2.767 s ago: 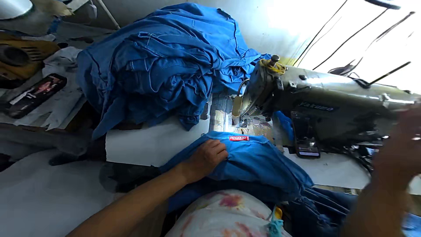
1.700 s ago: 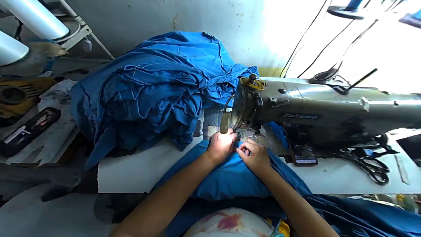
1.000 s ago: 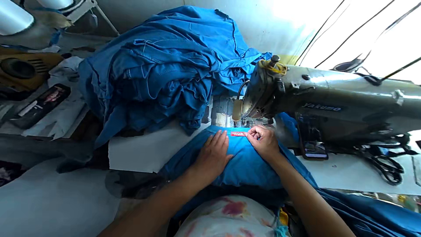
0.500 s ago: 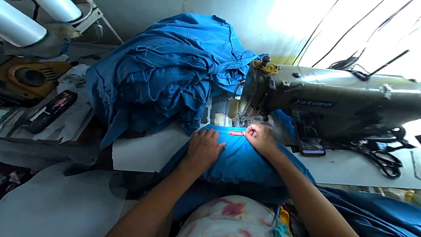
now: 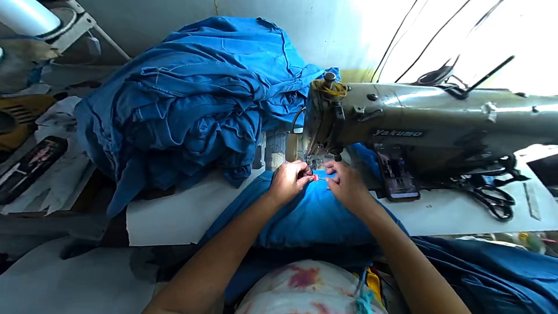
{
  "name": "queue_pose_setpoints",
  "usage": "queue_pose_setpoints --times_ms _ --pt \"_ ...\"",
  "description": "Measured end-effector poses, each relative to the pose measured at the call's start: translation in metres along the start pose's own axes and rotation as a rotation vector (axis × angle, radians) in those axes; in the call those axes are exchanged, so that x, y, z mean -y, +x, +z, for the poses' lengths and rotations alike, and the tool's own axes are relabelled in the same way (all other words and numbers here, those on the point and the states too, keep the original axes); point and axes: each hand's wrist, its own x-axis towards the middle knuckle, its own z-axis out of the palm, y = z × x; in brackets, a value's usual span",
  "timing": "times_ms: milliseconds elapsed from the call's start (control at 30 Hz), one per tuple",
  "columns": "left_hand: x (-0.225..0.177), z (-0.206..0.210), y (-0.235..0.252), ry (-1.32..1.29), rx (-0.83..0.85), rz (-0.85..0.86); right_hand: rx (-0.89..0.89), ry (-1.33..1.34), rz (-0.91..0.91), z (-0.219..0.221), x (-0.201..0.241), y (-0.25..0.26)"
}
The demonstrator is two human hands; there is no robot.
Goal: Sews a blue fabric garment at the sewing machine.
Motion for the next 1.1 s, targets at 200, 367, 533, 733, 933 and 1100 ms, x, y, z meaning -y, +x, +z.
queue_pose_setpoints --times_ms 200,367,533,733,933,1100 --pt "-0.012 -0.003 0.006 0.058 0.081 -0.103 -0.42 -0.127 -0.137 0.014 -0.028 -0.06" --pt "-0.022 -0.006 0.01 0.088 0.122 -0.189 -0.542 -0.207 -0.172 0.011 -0.058 -0.069" --pt "-0.029 -0.008 0.013 0.132 0.205 -0.214 -0.535 -0.094 -0.175 0.007 -0.052 -0.068" --pt "-0.028 -0.003 0.0 0.082 0.186 -0.201 -0.397 0.216 -0.282 0.022 -0.017 -0.062" --pt "-0.026 -0.004 0.004 0.023 0.173 -0.222 -0.226 0.156 -0.155 0.035 -0.002 -0.034" --pt "-0.015 -0.005 0.005 -0.152 0.123 -0.219 -0.277 0.107 -0.084 0.041 0.007 -0.027"
